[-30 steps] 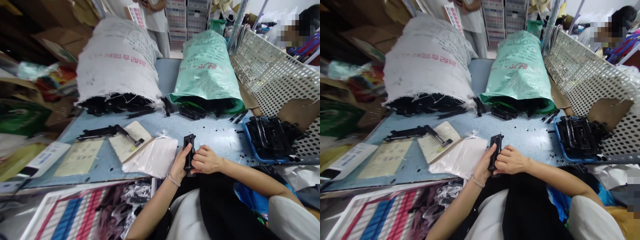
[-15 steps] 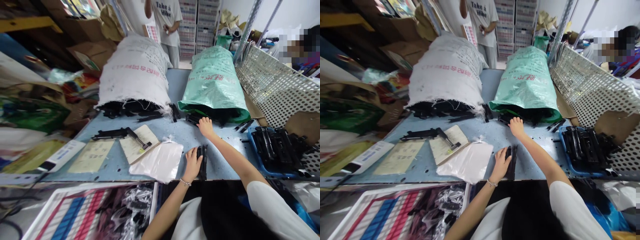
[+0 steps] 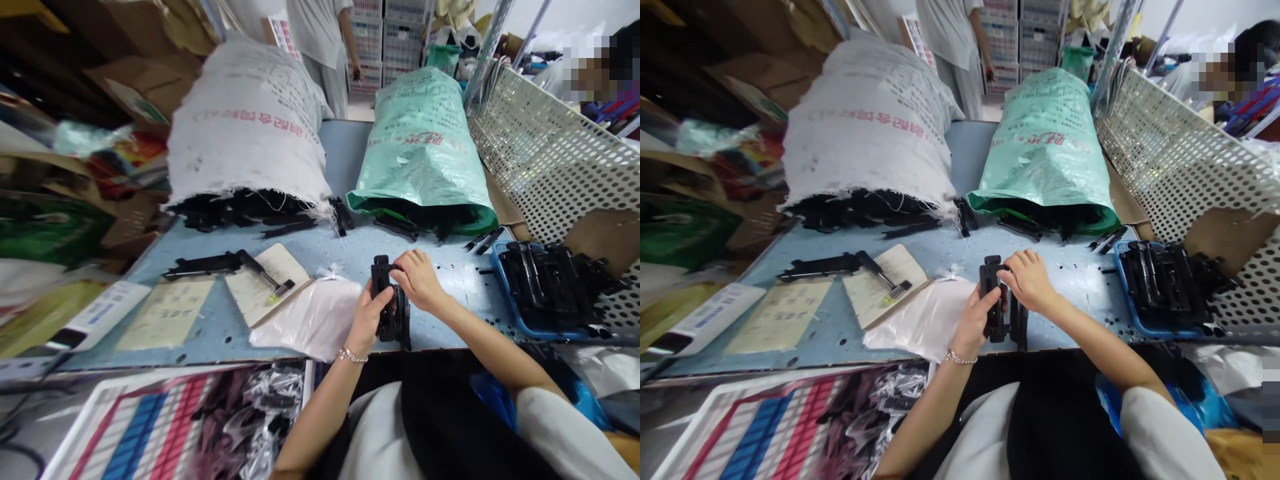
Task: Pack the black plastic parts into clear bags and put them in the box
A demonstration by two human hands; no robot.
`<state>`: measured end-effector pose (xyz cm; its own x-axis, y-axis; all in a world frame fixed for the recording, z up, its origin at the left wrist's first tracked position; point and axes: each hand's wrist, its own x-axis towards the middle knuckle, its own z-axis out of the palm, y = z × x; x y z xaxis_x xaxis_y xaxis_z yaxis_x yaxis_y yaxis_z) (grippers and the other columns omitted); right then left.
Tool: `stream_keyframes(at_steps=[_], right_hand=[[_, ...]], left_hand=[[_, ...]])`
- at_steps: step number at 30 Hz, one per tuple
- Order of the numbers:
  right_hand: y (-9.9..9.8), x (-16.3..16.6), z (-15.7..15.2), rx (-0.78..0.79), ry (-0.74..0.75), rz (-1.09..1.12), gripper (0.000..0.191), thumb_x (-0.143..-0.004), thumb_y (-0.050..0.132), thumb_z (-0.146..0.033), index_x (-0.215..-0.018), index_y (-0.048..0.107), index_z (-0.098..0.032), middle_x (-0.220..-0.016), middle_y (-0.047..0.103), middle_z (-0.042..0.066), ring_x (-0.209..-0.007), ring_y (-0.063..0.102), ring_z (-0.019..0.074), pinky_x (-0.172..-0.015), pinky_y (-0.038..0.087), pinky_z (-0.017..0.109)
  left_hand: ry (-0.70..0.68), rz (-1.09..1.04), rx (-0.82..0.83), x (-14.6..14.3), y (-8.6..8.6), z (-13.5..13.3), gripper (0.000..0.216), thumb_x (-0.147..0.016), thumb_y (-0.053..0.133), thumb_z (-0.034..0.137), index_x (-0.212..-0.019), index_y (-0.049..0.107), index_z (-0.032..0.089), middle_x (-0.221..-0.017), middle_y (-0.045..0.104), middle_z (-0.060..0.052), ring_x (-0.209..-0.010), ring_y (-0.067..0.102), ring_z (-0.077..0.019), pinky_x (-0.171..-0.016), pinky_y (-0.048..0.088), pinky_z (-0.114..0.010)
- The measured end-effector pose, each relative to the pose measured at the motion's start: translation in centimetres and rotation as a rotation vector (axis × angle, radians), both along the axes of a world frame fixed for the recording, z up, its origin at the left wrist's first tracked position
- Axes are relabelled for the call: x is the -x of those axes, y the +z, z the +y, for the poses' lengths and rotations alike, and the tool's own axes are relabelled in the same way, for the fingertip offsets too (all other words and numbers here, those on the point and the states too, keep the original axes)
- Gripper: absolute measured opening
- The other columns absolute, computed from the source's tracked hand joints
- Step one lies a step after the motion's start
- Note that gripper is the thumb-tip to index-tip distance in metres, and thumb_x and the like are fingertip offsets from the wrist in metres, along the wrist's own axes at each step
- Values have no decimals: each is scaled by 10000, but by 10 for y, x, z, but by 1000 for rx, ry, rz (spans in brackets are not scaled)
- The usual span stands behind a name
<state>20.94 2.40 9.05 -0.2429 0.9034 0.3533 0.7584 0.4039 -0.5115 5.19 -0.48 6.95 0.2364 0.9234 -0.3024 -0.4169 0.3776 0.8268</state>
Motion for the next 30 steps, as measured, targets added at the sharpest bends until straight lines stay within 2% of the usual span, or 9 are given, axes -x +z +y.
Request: stream_keyframes(at_steps=[6, 8, 10, 15, 17, 20, 22, 26, 30], right_hand=[[-2, 18, 15, 432, 59, 648, 539, -943, 373, -719, -726, 489, -239, -726, 489, -3, -721, 455, 173, -710, 390, 323], [-7, 17, 5, 503, 83, 694, 556, -952, 344, -716, -714, 490, -235, -704, 485, -7, -696, 455, 168, -699, 391, 323], [-12, 13, -12, 412, 155, 488, 545, -973, 345, -682, -758, 551, -226, -754, 547, 19, -752, 480, 188, -755, 391, 354], [-33, 6, -60, -63, 275, -132, 345, -1008, 467, -480, -896, 647, -208, -885, 646, 84, -855, 464, 229, -810, 342, 392], [-38, 6, -58, -108, 348, -196, 342, -1024, 444, -453, -914, 651, -204, -890, 658, 78, -854, 468, 224, -789, 342, 378], [-42, -1, -19, -2, 474, -232, 363, -1039, 406, -461, -938, 659, -221, -925, 665, 58, -871, 501, 213, -799, 364, 360], [-43, -10, 24, 78, 342, -269, 362, -1060, 351, -378, -986, 667, -219, -989, 664, 74, -919, 524, 218, -844, 382, 361], [-52, -31, 101, 155, -361, -431, 327, -1000, 458, -245, -1274, 579, -113, -1341, 541, 210, -1155, 483, 321, -913, 401, 417], [-60, -43, 122, 314, -447, -392, 434, -880, 619, -182, -1295, 548, -77, -1383, 487, 245, -1161, 529, 330, -886, 447, 384]], left_hand=[[69, 94, -73, 3, -3, 0, 487, -709, 824, 421, -1109, 628, 223, -748, 639, 19, -672, 624, -145, -610, 499, -249], [84, 62, -47, 5, -5, 5, 450, -722, 807, 458, -1053, 627, 209, -712, 627, 25, -605, 593, -121, -556, 467, -231], [93, 1, -11, 6, -5, 10, 447, -730, 787, 505, -997, 612, 191, -686, 611, 32, -545, 556, -94, -510, 430, -212], [77, -82, 61, 5, -6, 14, 548, -703, 806, 536, -1035, 510, 215, -719, 585, 58, -540, 567, -89, -518, 443, -208], [140, -14, 56, 5, -14, 12, 590, -717, 802, 524, -1106, 455, 247, -764, 603, 64, -579, 601, -105, -574, 485, -232], [240, 257, 12, 8, -41, 7, 487, -817, 701, 507, -1162, 491, 236, -922, 664, -7, -788, 671, -165, -780, 543, -329], [227, 465, -87, 8, -63, -1, 390, -877, 623, 473, -1150, 567, 200, -1063, 673, -77, -1014, 656, -224, -976, 499, -409], [124, 778, -317, 1, -98, -16, 430, -919, 563, 365, -1297, 563, 159, -1367, 551, -176, -1356, 466, -302, -1184, 322, -512], [72, 897, -443, -3, -104, -17, 518, -929, 547, 358, -1404, 491, 160, -1464, 455, -190, -1429, 384, -310, -1216, 278, -545]])
